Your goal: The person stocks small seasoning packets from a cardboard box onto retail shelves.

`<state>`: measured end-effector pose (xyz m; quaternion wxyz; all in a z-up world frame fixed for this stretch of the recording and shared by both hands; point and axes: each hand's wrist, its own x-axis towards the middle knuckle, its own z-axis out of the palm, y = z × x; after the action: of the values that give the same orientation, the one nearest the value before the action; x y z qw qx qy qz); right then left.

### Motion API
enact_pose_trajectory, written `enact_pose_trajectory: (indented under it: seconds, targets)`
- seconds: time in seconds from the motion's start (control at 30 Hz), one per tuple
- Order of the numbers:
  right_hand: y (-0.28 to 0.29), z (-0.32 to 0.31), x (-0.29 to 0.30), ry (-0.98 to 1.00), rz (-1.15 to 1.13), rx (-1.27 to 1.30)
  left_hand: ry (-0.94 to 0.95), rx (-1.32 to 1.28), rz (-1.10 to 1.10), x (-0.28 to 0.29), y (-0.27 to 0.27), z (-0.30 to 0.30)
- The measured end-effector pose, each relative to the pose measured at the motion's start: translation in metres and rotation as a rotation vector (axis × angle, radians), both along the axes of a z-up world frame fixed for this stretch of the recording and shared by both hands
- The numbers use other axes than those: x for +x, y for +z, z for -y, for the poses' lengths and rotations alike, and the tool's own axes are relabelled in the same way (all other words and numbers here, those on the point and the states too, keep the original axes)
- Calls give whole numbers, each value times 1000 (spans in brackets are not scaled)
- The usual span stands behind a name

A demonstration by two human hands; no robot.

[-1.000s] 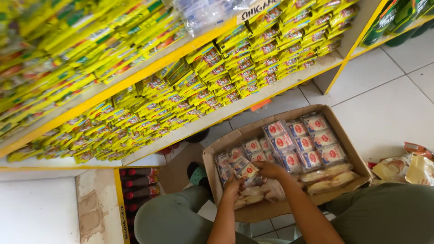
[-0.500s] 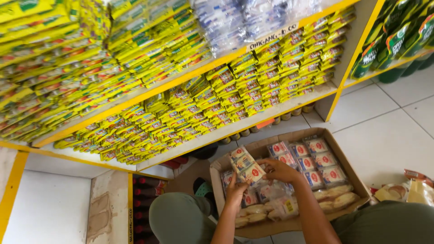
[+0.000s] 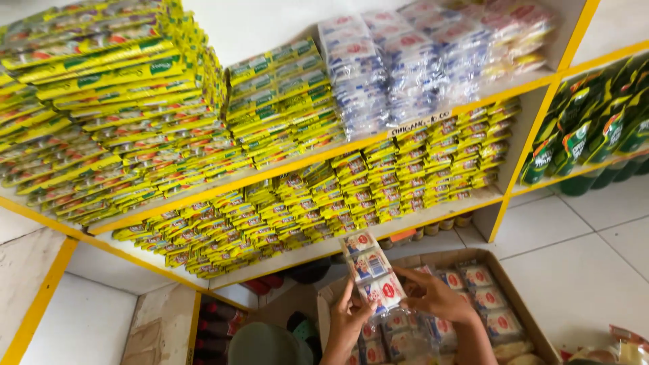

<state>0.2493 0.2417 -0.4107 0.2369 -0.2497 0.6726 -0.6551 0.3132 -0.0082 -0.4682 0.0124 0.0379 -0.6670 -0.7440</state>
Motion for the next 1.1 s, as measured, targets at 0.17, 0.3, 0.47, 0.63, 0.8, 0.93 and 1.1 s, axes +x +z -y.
enact_pose_trajectory:
  seconds: [0.17, 0.3, 0.47, 0.63, 0.8, 0.93, 1.1]
  targets:
    - [45, -14, 13, -169, 41, 59, -28, 82, -80, -5, 25, -13]
    - [61, -30, 15, -124, -48, 10, -110, 121, -188, -17, 47, -20]
    - [74, -53, 8, -179, -1, -114, -172, 7, -264, -22, 125, -37]
    - [154, -70, 7, -308, -84, -203, -139, -183, -464, -34, 212, -64]
    - [218, -79, -35, -374, -218, -311, -147, -316, -517, -68, 322, -85]
    - [277, -78, -84, -429, -349, -248, -162, -444, -620, -132, 375, -91]
    - [323, -76, -150, -442, -337, -234, -115, -545, -585, -240, 405, -86]
